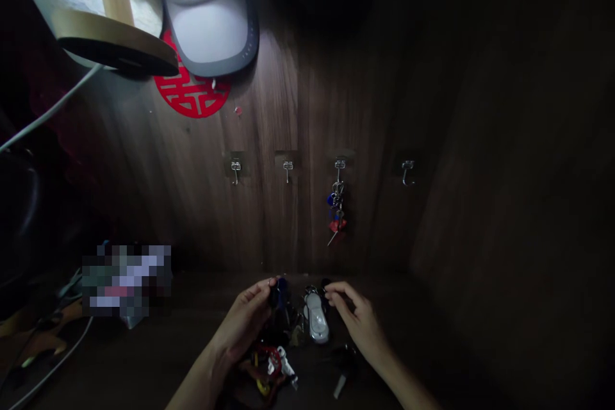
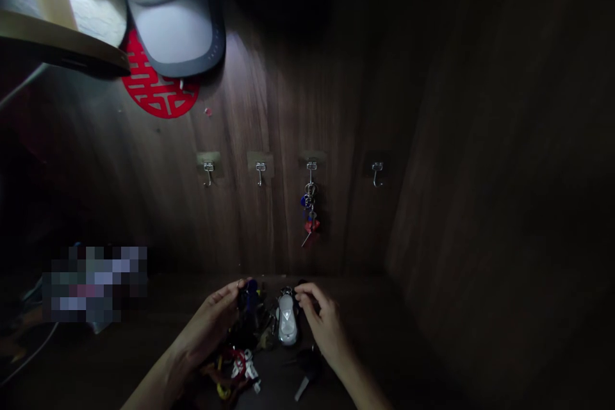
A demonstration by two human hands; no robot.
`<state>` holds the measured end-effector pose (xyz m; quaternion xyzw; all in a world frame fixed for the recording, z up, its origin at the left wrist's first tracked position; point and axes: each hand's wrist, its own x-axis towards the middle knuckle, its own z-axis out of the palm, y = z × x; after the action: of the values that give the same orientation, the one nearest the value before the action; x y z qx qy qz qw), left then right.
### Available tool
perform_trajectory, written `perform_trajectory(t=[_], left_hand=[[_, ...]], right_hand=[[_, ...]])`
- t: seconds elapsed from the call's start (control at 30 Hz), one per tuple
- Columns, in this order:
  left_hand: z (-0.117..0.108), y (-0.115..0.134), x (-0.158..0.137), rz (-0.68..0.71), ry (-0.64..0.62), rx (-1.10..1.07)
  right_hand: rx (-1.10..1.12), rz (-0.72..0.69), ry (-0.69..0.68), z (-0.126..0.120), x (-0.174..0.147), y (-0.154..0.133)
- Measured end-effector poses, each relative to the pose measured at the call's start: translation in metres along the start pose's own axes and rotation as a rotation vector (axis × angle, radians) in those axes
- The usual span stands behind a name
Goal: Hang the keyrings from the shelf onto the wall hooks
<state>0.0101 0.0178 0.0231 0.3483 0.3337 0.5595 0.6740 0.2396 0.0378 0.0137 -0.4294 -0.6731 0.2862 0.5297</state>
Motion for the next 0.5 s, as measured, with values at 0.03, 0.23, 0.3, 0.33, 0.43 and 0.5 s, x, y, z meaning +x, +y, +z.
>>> perform_trajectory(t=[0.03,0.23,0.3,0.33,0.43,0.5], left_hand=[[0.001,-0.001,-0.001,-0.003,0.009,0.005],[0.010,-0.003,-0.006,-0.019,-0.017,0.009],[0.014,-0.003,-0.009,-0.024,-0.049,0.020],[0.015,-0.003,-0.010,-0.027,-0.067,0.025],[0.017,-0.002,-0.013,-0.035,-0.116,0.036],[0.017,-0.001,-0.014,-0.036,-0.116,0.042]], right_hand=[[-0.009,-0.013,-0.001,0.002,0.000,-0.004],[-0.133,-0.149,-0.101,0.015,0.007,-0.031],[-0.161,-0.193,-0.121,0.022,0.010,-0.040],[-0.169,-0.204,-0.128,0.025,0.011,-0.044],[-0.182,-0.195,-0.160,0.037,0.012,-0.050],[-0.173,-0.176,-0.172,0.043,0.012,-0.052]])
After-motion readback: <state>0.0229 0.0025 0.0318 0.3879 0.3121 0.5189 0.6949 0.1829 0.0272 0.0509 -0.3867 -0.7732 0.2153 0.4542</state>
